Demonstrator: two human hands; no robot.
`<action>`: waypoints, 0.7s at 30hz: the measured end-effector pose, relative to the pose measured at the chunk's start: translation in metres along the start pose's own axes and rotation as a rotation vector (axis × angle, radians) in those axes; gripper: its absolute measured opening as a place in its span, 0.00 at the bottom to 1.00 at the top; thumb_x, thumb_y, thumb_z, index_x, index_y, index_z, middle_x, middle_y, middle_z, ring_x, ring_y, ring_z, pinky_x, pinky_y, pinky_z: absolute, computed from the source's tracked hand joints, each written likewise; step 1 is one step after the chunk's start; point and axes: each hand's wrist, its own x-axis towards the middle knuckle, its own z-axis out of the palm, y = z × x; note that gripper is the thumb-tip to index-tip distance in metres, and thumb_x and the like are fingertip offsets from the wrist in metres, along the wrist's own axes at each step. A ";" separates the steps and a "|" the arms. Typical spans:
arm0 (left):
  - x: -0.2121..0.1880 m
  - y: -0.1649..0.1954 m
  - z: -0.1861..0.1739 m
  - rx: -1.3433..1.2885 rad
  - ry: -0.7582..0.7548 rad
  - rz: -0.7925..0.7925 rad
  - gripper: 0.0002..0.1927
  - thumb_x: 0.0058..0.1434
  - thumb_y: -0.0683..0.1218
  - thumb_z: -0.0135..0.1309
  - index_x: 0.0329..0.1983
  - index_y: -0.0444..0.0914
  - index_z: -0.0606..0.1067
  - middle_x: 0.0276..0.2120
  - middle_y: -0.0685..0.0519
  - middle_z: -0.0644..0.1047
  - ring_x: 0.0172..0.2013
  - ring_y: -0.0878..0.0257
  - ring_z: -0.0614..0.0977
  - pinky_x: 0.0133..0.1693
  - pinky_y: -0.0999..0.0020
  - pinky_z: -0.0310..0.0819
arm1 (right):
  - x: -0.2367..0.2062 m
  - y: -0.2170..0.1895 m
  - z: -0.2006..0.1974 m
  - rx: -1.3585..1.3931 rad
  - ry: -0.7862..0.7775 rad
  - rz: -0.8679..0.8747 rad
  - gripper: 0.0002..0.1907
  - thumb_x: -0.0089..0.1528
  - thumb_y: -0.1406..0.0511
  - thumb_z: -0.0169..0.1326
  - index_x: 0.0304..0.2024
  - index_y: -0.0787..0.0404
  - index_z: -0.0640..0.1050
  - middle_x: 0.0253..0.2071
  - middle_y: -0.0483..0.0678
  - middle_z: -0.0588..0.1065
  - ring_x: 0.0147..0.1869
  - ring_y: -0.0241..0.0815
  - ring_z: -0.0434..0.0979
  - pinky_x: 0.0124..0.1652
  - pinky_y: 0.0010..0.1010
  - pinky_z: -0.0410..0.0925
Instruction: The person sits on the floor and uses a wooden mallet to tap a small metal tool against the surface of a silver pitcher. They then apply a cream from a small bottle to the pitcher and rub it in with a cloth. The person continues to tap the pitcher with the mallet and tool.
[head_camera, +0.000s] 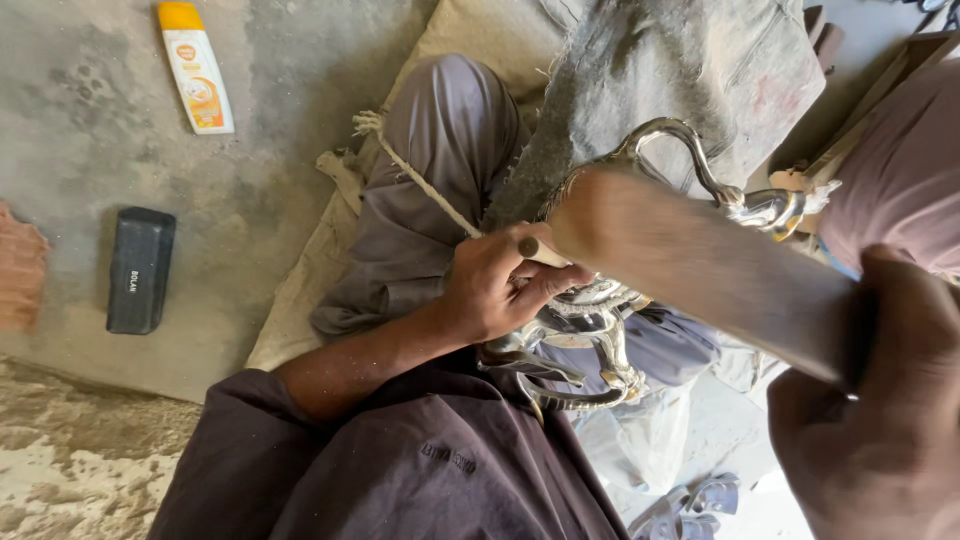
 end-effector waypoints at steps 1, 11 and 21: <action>-0.004 -0.005 0.001 0.007 0.001 0.003 0.13 0.70 0.44 0.61 0.49 0.36 0.69 0.36 0.52 0.80 0.33 0.66 0.85 0.32 0.76 0.81 | 0.013 -0.007 -0.010 -0.110 -0.036 -0.076 0.31 0.61 0.79 0.59 0.67 0.71 0.68 0.53 0.63 0.74 0.55 0.51 0.78 0.55 0.32 0.74; -0.039 -0.048 0.004 0.056 -0.043 0.030 0.15 0.66 0.43 0.64 0.50 0.39 0.71 0.38 0.52 0.78 0.35 0.64 0.84 0.37 0.69 0.83 | 0.080 -0.047 -0.041 -0.233 -0.218 -0.298 0.22 0.56 0.74 0.67 0.53 0.62 0.81 0.35 0.53 0.74 0.33 0.43 0.75 0.35 0.37 0.69; -0.041 -0.052 0.003 0.048 -0.039 -0.004 0.16 0.65 0.42 0.64 0.51 0.38 0.72 0.42 0.52 0.77 0.40 0.64 0.83 0.43 0.68 0.82 | 0.081 -0.065 -0.042 -0.019 -0.200 -0.103 0.27 0.54 0.74 0.63 0.58 0.65 0.78 0.43 0.55 0.74 0.43 0.46 0.78 0.43 0.36 0.72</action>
